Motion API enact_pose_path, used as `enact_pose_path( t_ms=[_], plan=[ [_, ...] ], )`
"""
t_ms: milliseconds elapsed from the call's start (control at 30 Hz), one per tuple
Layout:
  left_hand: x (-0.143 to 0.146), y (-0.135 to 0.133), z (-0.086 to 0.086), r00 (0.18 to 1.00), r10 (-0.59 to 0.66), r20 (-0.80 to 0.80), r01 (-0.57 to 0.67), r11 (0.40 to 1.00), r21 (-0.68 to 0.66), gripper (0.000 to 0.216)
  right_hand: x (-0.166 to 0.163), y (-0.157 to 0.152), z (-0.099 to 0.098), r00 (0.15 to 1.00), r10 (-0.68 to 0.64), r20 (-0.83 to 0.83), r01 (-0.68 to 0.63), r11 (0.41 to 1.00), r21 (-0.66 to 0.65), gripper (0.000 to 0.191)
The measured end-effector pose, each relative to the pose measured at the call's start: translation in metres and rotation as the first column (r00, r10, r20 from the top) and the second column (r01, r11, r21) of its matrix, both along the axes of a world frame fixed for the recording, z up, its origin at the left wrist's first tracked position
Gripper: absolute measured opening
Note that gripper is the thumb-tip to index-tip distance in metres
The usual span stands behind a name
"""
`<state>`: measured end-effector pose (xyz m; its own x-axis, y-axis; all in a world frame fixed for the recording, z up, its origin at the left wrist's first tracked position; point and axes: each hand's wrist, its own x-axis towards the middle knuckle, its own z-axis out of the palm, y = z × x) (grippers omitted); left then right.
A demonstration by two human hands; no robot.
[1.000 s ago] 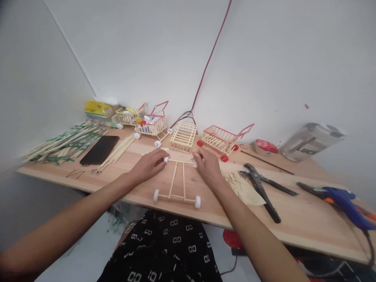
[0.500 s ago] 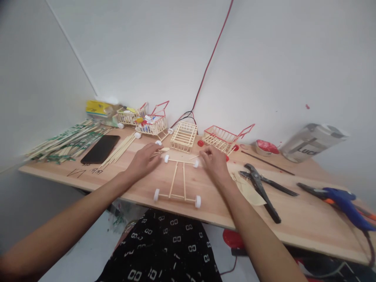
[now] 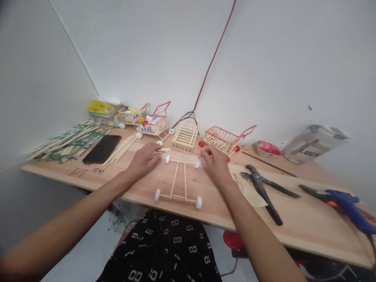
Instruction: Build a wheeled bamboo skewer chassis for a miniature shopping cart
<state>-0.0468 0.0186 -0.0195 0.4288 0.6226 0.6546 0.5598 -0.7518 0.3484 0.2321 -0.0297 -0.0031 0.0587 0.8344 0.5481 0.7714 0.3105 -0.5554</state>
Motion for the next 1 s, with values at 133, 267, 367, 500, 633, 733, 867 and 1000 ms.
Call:
enact_pose_path(
  t_ms=[133,267,367,500,633,733,867,1000],
  plan=[
    [-0.001,0.0,0.0,1.0,0.01,0.0,-0.01,1.0,0.004,0.031,-0.001,0.0,0.001,1.0,-0.02,-0.001,0.02,1.0,-0.002,0.014],
    [-0.001,0.0,0.0,1.0,0.008,0.001,-0.008,1.0,0.002,0.033,0.006,-0.002,0.001,0.995,-0.097,-0.024,0.098,0.995,0.037,0.034],
    [-0.001,0.0,0.0,1.0,-0.002,-0.009,0.002,1.0,-0.003,0.034,0.014,-0.001,0.0,0.989,-0.142,0.034,0.141,0.99,0.023,0.04],
    [-0.001,-0.001,0.0,0.999,-0.039,-0.027,0.039,0.999,-0.018,0.034,0.019,0.002,-0.004,0.985,-0.134,0.105,0.141,0.988,-0.057,0.025],
    [0.001,-0.002,0.0,0.995,-0.084,-0.047,0.083,0.996,-0.02,0.032,0.019,0.002,-0.005,0.979,-0.128,0.161,0.147,0.983,-0.111,0.037],
    [0.001,-0.002,-0.001,0.995,-0.09,-0.049,0.09,0.996,-0.015,0.031,0.016,0.0,-0.002,0.987,-0.112,0.115,0.122,0.989,-0.089,0.033],
    [0.0,-0.002,-0.002,0.995,-0.092,-0.049,0.092,0.996,-0.001,0.027,0.012,-0.002,0.001,0.994,-0.083,0.076,0.088,0.994,-0.064,0.027],
    [0.001,-0.003,0.0,0.996,-0.086,-0.037,0.087,0.995,0.039,0.02,0.01,-0.004,0.003,0.996,-0.087,0.025,0.088,0.993,-0.084,0.043]
  ],
)
